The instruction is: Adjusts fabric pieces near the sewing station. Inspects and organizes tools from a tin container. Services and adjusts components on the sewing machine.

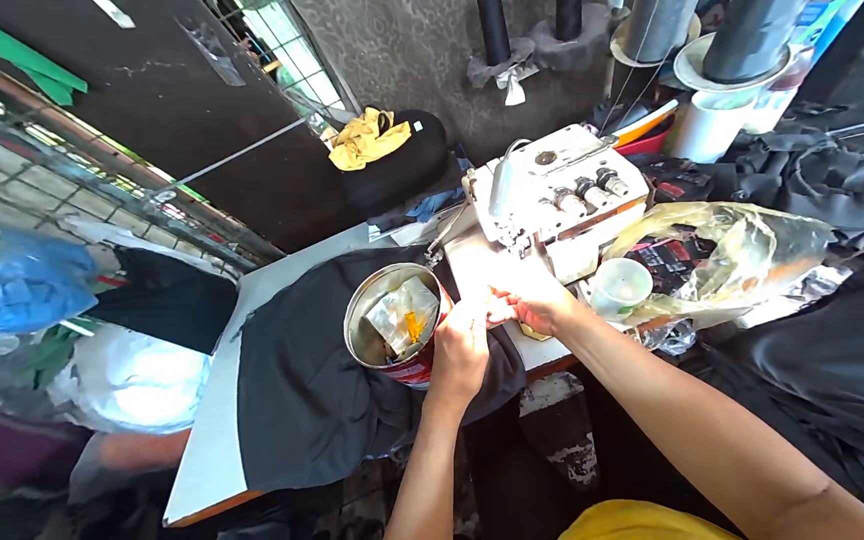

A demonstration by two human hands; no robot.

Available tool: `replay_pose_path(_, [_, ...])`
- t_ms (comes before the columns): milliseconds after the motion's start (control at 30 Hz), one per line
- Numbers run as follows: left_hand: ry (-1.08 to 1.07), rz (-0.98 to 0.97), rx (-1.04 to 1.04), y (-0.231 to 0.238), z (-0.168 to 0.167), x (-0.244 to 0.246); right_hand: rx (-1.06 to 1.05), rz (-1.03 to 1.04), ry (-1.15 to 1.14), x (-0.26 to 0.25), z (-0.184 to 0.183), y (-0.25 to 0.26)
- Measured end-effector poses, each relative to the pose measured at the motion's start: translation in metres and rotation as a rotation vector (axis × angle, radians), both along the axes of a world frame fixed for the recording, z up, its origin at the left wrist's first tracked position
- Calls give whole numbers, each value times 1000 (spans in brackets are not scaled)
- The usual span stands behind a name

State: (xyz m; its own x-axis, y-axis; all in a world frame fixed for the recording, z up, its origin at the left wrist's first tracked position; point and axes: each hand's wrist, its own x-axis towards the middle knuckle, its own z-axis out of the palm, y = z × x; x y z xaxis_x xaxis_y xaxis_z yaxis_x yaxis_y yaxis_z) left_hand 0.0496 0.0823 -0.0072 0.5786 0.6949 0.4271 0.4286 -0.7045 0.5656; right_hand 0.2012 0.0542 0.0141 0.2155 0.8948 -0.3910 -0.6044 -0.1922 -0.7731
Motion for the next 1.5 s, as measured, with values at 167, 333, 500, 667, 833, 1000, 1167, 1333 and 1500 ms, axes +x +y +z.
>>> replay_pose_path(167, [-77,128,-56,-9,-1,16,-2,-10,-26,-10,5,-10])
replay_pose_path(333, [-103,274,-59,-18,5,34,-11,-36,32,-9,-2,-7])
replay_pose_path(500, [25,292,-36,-16,19,30,26,-177,150,-17,-3,-2])
replay_pose_path(667, [260,273,352,-32,23,22,36,-193,125,-15,-4,1])
replay_pose_path(833, [275,249,412,-24,25,23,80,-141,16,-12,-12,1])
replay_pose_path(1000, [238,412,-97,-28,45,26,35,61,-37,-14,-2,-12])
replay_pose_path(1167, [31,411,-423,-14,35,23,63,-155,105,-21,-10,-9])
replay_pose_path(1333, [206,430,-199,-19,50,25,50,-199,161,-20,-4,-5])
replay_pose_path(1500, [289,319,178,-30,45,23,43,-190,127,-17,-6,1])
